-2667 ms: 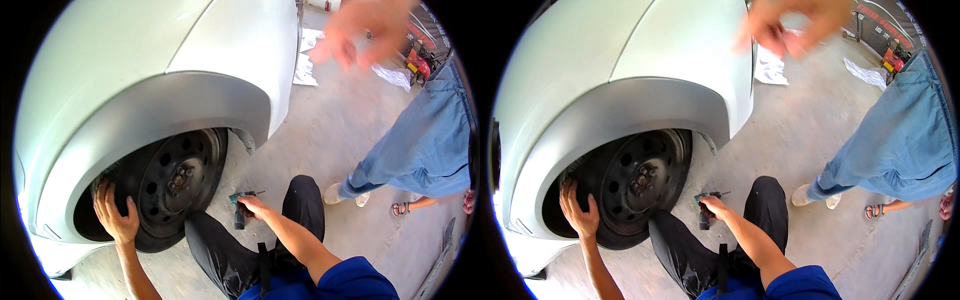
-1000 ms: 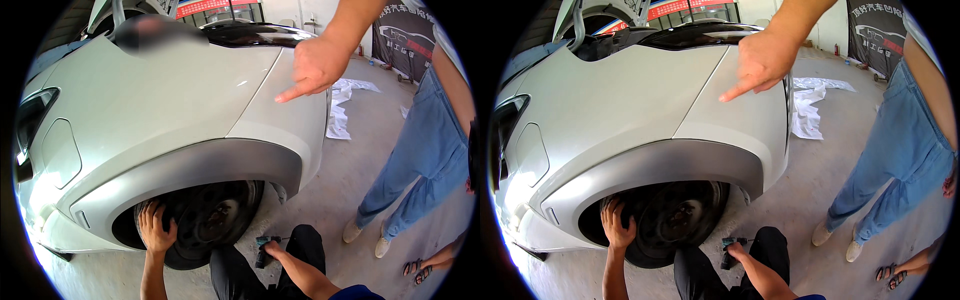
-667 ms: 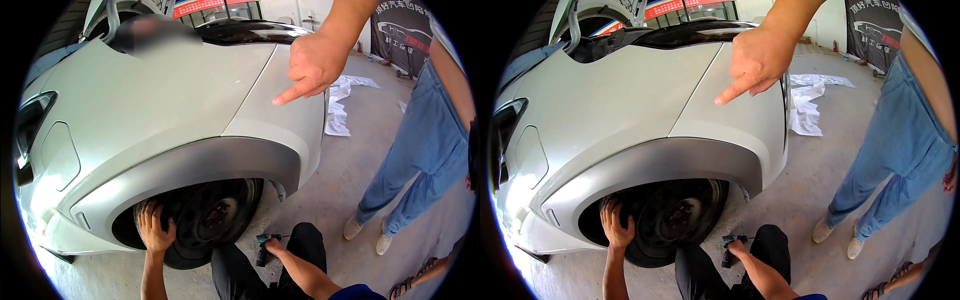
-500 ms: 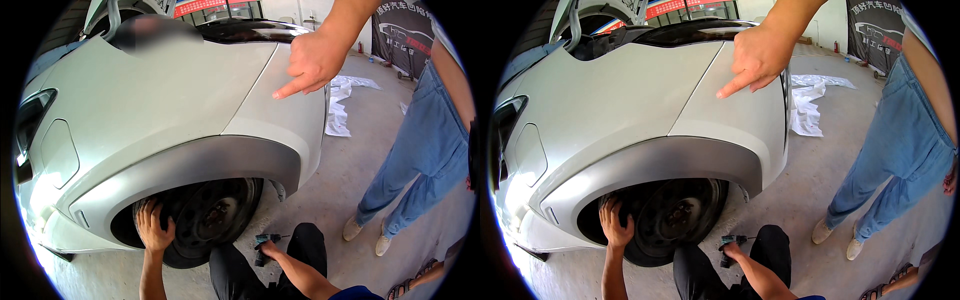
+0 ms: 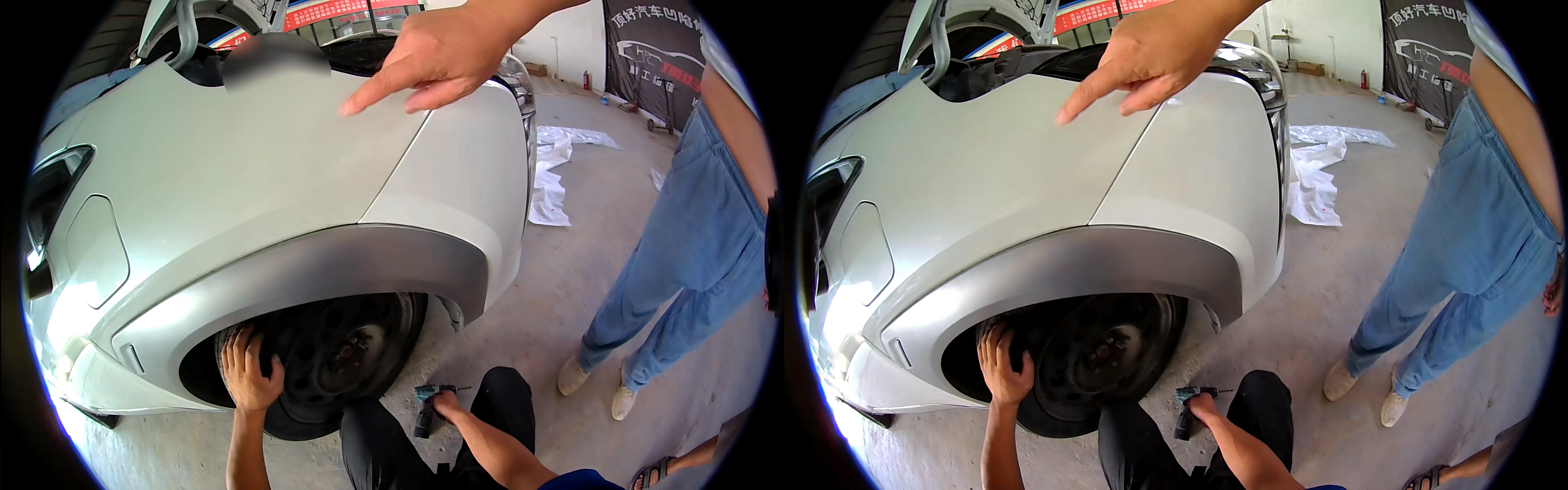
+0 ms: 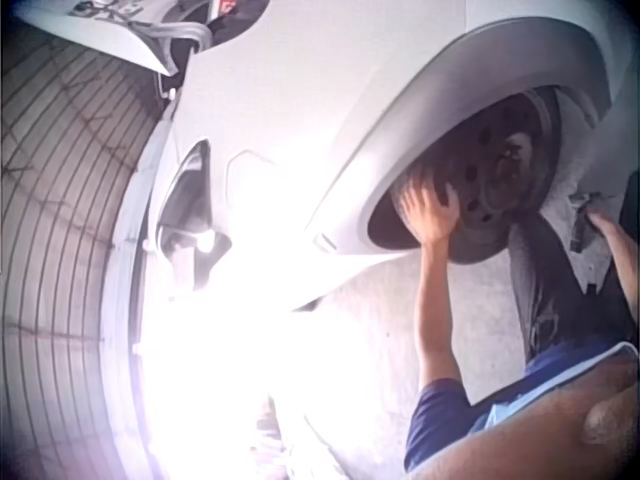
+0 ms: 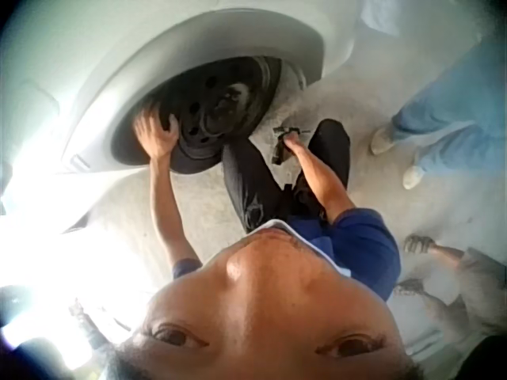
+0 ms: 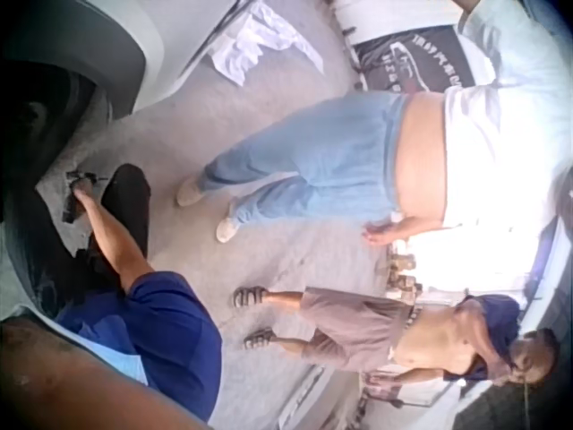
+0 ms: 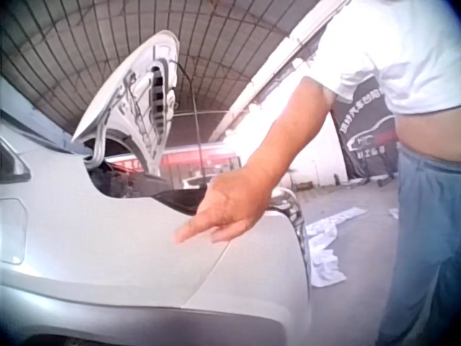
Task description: The person uses a drill to drive screws into a car's wheel well liner and then snaps the bumper trim back onto the vehicle frame by hand.
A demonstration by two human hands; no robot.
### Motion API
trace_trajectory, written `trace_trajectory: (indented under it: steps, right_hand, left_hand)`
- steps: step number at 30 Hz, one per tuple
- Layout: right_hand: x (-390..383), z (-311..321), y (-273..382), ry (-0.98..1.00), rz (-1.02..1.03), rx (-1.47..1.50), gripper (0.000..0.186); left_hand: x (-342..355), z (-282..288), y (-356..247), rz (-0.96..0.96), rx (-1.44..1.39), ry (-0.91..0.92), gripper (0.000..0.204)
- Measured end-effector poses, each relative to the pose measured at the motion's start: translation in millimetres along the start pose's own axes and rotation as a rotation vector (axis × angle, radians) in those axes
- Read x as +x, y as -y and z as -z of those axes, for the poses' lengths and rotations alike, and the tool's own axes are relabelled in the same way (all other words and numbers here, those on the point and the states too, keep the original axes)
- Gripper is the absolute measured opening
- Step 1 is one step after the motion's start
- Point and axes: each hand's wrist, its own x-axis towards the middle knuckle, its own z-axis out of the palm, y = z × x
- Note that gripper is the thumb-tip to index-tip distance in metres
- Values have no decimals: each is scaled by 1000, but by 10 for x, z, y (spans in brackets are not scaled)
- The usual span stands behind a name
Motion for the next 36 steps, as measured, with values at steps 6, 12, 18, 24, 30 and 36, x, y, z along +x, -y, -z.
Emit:
trace_trajectory:
  steps: [6,12,18,24,30,36]
  right_hand:
    - [-212,-194,149,91,-51,-42,31]
    - [-256,-11,268,34,-135,134,26]
    - [-269,-44,329,100,-61,-14,13]
    - [-218,-232,359,-7,-271,120,19]
    - [-92,-133,196,219,-321,87,11]
    - [184,118,205,215,-426,-45,11]
  left_hand:
    - [-59,76,63,6,-5,15,50]
    - [-58,133,34,-1,-17,18,51]
    - [54,48,-29,-15,-3,-10,50]
    - [-232,200,241,35,-34,-22,43]
    - [-162,72,154,-5,-90,34,46]
    - [-243,106,195,-36,-144,-86,48]
